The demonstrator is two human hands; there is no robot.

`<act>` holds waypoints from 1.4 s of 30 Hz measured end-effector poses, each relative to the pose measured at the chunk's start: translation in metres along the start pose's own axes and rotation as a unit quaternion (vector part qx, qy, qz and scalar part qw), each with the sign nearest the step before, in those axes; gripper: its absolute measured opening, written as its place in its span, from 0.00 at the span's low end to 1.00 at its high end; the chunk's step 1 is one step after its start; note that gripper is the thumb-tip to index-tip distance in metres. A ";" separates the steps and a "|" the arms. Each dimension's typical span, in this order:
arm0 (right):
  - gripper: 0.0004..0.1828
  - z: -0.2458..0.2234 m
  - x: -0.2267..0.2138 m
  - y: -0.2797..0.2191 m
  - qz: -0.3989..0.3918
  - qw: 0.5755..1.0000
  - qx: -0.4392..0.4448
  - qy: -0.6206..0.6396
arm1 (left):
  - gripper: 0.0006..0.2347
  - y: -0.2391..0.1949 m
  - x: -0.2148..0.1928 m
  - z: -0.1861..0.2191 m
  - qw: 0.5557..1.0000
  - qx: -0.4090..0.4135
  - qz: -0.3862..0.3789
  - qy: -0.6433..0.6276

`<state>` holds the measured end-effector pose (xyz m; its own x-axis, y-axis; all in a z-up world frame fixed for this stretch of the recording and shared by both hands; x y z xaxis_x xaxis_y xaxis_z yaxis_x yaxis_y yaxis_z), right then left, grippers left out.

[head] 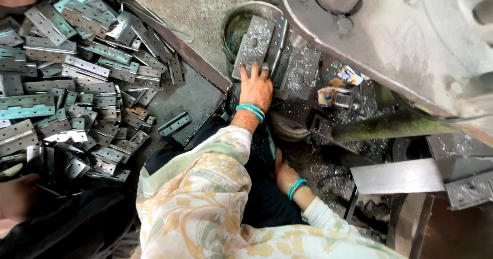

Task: The person operates a metal fabrication machine by placing small metal brackets onto a fixture and using a hand tool to perform a task on them one at a time. The person also handles a bin containing many identical metal pieces, sorting through them by hand.

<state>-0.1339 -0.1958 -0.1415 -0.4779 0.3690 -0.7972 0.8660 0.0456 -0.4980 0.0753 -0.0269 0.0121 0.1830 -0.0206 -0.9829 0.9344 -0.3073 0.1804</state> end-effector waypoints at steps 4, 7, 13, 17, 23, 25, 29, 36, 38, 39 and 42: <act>0.55 0.017 0.005 -0.014 -0.022 0.999 -0.045 0.015 | 0.13 -0.006 0.011 -0.004 0.999 -0.013 0.022 -0.027; 0.53 -0.028 -0.055 -0.016 -0.016 0.997 -0.074 -0.002 | 0.13 -0.002 0.010 0.000 0.998 -0.027 0.049 -0.038; 0.43 -0.056 -0.105 -0.031 -0.033 0.998 -0.037 -0.037 | 0.13 0.018 0.015 -0.007 0.997 -0.026 0.058 -0.047; 0.45 -0.007 -0.008 0.008 -0.034 0.998 -0.011 -0.044 | 0.12 0.022 0.019 -0.007 0.996 -0.020 0.048 -0.066; 0.52 -0.003 -0.010 0.012 -0.073 0.996 -0.049 -0.033 | 0.13 0.017 0.019 -0.003 0.997 -0.023 0.071 -0.019; 0.54 -0.027 -0.048 -0.014 -0.070 0.996 -0.040 -0.048 | 0.14 0.017 0.018 -0.005 0.997 -0.038 0.054 -0.033; 0.50 -0.068 -0.118 -0.035 -0.033 0.996 -0.043 -0.065 | 0.14 0.028 0.019 -0.008 0.997 -0.045 0.057 -0.040; 0.49 -0.034 -0.041 -0.003 -0.076 0.994 -0.022 -0.080 | 0.14 0.046 0.023 -0.012 0.997 -0.048 0.054 -0.032; 0.43 -0.008 -0.007 0.009 -0.076 0.995 0.006 -0.061 | 0.14 0.043 0.025 -0.007 0.996 -0.044 0.067 -0.029; 0.42 0.000 0.002 0.017 -0.084 0.993 0.011 -0.080 | 0.14 0.042 0.027 -0.007 0.997 -0.045 0.056 -0.038; 0.43 0.007 0.002 0.020 -0.047 0.995 -0.054 -0.066 | 0.16 0.033 0.031 -0.012 0.996 -0.047 0.063 -0.039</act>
<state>-0.1183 -0.2008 -0.1556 -0.5666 0.2341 -0.7900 0.8239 0.1772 -0.5384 0.1155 -0.0265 -0.0116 0.2804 -0.1291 -0.9512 0.9303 -0.2077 0.3024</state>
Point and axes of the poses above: each hand's wrist, its own y-axis towards the middle knuckle, its own x-axis out of the palm, z = x × y, the point moved 4 cm from there along y, towards the middle knuckle, and after that the axes turned 8 degrees about y, right-handed, at the moved point
